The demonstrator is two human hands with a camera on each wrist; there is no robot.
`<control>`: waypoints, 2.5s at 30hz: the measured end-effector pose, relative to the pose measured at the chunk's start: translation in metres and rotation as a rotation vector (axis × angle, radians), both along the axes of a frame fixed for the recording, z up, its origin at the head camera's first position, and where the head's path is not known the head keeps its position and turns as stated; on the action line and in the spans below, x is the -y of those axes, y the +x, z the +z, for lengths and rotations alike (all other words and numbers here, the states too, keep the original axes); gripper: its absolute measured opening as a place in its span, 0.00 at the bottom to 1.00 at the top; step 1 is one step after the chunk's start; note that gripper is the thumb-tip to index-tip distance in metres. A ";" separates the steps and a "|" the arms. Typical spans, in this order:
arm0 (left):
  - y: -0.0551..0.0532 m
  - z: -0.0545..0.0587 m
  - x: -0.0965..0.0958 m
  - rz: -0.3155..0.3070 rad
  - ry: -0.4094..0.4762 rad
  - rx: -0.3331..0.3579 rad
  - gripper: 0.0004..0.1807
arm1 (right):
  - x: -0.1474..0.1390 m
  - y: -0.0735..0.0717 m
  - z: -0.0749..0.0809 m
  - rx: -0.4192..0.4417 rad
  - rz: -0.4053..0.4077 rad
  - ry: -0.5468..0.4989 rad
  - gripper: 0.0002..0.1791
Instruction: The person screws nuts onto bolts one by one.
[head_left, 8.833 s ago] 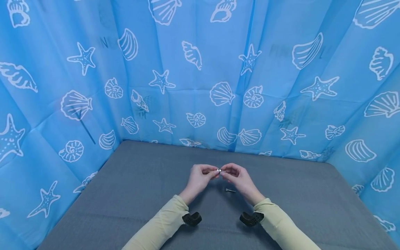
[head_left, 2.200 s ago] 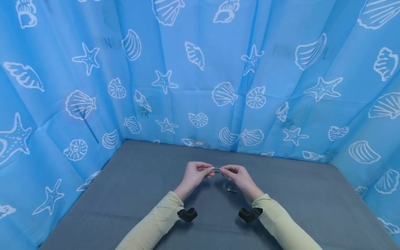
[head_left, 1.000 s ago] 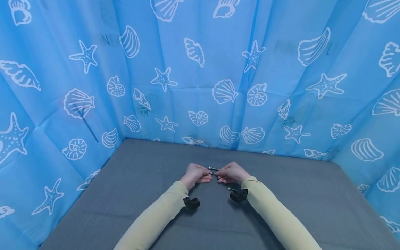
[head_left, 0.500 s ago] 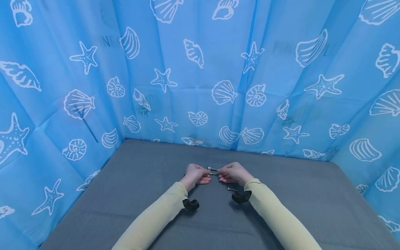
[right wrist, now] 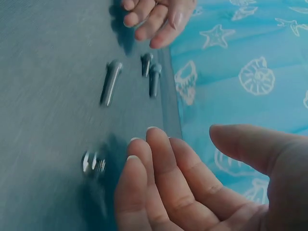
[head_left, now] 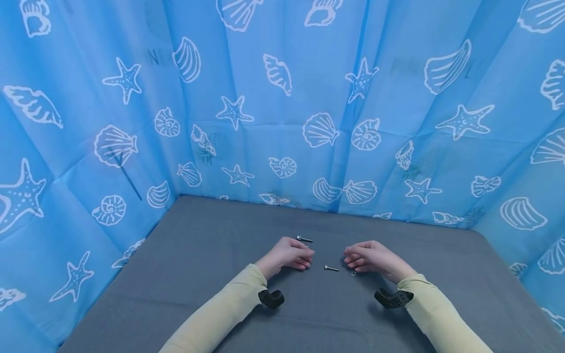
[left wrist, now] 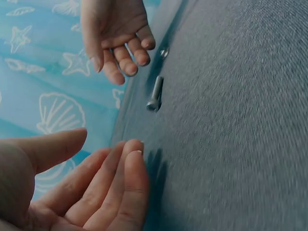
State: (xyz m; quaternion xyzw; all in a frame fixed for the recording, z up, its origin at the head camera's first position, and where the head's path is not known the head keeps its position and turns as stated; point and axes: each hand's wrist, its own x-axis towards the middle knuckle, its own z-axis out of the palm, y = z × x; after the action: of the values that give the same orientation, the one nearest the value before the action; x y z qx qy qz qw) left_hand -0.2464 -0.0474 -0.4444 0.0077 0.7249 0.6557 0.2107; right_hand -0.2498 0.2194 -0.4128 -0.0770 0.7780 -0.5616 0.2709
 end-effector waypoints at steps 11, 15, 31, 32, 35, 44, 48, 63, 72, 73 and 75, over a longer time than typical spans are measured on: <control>0.005 0.002 -0.020 -0.105 -0.058 0.007 0.15 | -0.019 0.011 0.001 -0.052 0.052 0.034 0.25; 0.005 0.000 -0.028 -0.089 -0.099 0.000 0.12 | -0.019 0.012 0.001 -0.068 0.066 0.086 0.23; 0.004 -0.006 -0.049 -0.029 -0.360 -0.193 0.06 | -0.018 0.011 -0.012 -0.190 0.108 0.251 0.13; 0.004 -0.006 -0.049 -0.027 -0.360 -0.200 0.06 | -0.018 0.011 -0.013 -0.205 0.110 0.258 0.13; 0.003 -0.008 -0.050 -0.018 -0.351 -0.211 0.07 | -0.017 0.009 -0.016 -0.236 0.111 0.275 0.12; 0.007 -0.007 -0.052 0.027 -0.373 -0.223 0.09 | -0.015 0.010 -0.021 -0.270 0.091 0.315 0.11; 0.008 -0.007 -0.053 0.038 -0.385 -0.225 0.09 | -0.014 0.011 -0.021 -0.274 0.079 0.327 0.11; 0.008 -0.006 -0.044 -0.045 -0.278 -0.205 0.05 | -0.014 0.013 -0.022 -0.282 0.082 0.290 0.07; 0.005 0.016 -0.025 0.009 0.020 -0.165 0.03 | -0.001 0.005 -0.010 -0.182 -0.003 0.042 0.22; 0.005 0.019 -0.022 0.014 0.043 -0.168 0.03 | 0.001 0.005 -0.008 -0.162 -0.015 0.006 0.24; 0.006 0.023 -0.016 0.023 0.078 -0.177 0.05 | 0.006 0.005 -0.005 -0.134 -0.023 -0.059 0.25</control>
State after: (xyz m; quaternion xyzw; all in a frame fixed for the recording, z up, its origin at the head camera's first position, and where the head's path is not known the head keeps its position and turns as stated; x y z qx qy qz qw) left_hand -0.2401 -0.0315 -0.4209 0.0652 0.7147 0.6826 0.1379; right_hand -0.2444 0.2136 -0.4182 -0.1136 0.7782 -0.5811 0.2094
